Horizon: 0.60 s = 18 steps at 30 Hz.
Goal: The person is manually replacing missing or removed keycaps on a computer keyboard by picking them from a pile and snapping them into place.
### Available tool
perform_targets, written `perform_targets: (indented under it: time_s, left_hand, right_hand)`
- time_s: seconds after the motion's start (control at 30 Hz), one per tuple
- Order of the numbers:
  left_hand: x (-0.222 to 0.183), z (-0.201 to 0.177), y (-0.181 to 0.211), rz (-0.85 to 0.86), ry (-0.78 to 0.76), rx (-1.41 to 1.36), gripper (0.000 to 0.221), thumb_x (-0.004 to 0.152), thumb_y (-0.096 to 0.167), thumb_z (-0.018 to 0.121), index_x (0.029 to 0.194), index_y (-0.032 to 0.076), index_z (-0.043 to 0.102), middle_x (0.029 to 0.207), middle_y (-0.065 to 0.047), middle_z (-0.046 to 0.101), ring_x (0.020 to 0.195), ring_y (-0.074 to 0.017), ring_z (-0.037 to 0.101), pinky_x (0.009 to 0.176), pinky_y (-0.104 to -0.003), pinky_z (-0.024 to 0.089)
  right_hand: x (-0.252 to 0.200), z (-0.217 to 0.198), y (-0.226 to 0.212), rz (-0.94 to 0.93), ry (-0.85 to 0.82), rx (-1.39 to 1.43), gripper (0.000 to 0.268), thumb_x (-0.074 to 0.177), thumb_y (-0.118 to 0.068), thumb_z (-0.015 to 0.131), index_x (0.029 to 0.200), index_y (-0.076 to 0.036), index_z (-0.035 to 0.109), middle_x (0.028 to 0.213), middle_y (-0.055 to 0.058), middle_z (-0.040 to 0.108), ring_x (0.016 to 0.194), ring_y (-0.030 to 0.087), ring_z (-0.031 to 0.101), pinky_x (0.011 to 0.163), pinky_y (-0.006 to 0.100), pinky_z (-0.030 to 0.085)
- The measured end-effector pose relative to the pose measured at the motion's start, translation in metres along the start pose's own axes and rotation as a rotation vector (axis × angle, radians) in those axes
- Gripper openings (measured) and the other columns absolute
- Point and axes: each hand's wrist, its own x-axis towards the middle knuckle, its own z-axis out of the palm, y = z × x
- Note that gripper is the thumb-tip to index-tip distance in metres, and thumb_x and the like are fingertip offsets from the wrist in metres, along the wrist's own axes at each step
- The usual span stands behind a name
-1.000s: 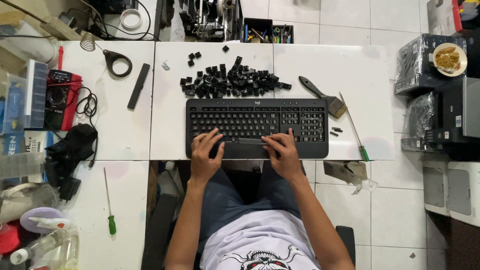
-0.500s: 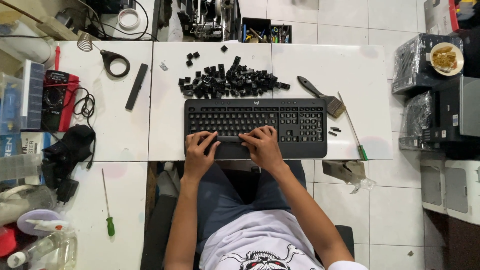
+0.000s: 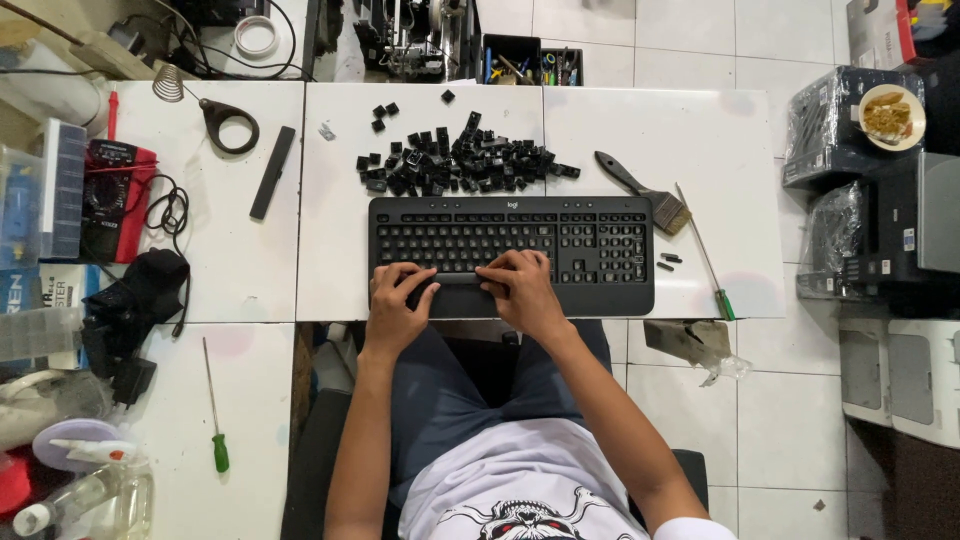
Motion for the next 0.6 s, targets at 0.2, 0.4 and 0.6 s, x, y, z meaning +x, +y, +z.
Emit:
perform_targets:
  time_s: [0.2, 0.4, 0.6]
  left_hand:
    - [0.003, -0.001, 0.000, -0.044, -0.012, -0.026, 0.020, 0.104, 0.032, 0.096, 0.124, 0.027, 0.093, 0.115, 0.004, 0.074, 0.113, -0.0220, 0.070, 0.101, -0.040, 0.056]
    - [0.006, 0.002, -0.008, 0.031, 0.004, 0.005, 0.013, 0.113, 0.031, 0.087, 0.122, 0.025, 0.093, 0.111, 0.003, 0.074, 0.106, -0.0216, 0.072, 0.094, -0.038, 0.056]
    - [0.007, 0.002, -0.005, 0.042, -0.005, 0.046, 0.011, 0.113, 0.036, 0.086, 0.117, 0.027, 0.093, 0.108, 0.007, 0.074, 0.103, -0.0178, 0.071, 0.092, -0.035, 0.054]
  right_hand:
    - [0.007, 0.001, 0.008, 0.049, -0.054, 0.039, 0.022, 0.103, -0.019, 0.092, 0.124, -0.023, 0.094, 0.112, 0.001, 0.077, 0.112, 0.027, 0.073, 0.129, 0.065, 0.038]
    - [0.016, -0.010, 0.010, 0.061, -0.150, 0.127, 0.017, 0.105, -0.015, 0.089, 0.120, -0.020, 0.095, 0.106, 0.008, 0.083, 0.104, 0.033, 0.079, 0.126, 0.070, 0.037]
    - [0.021, -0.019, 0.002, 0.054, -0.200, 0.113, 0.022, 0.109, -0.008, 0.082, 0.123, -0.017, 0.095, 0.111, 0.010, 0.086, 0.106, 0.035, 0.080, 0.127, 0.073, 0.034]
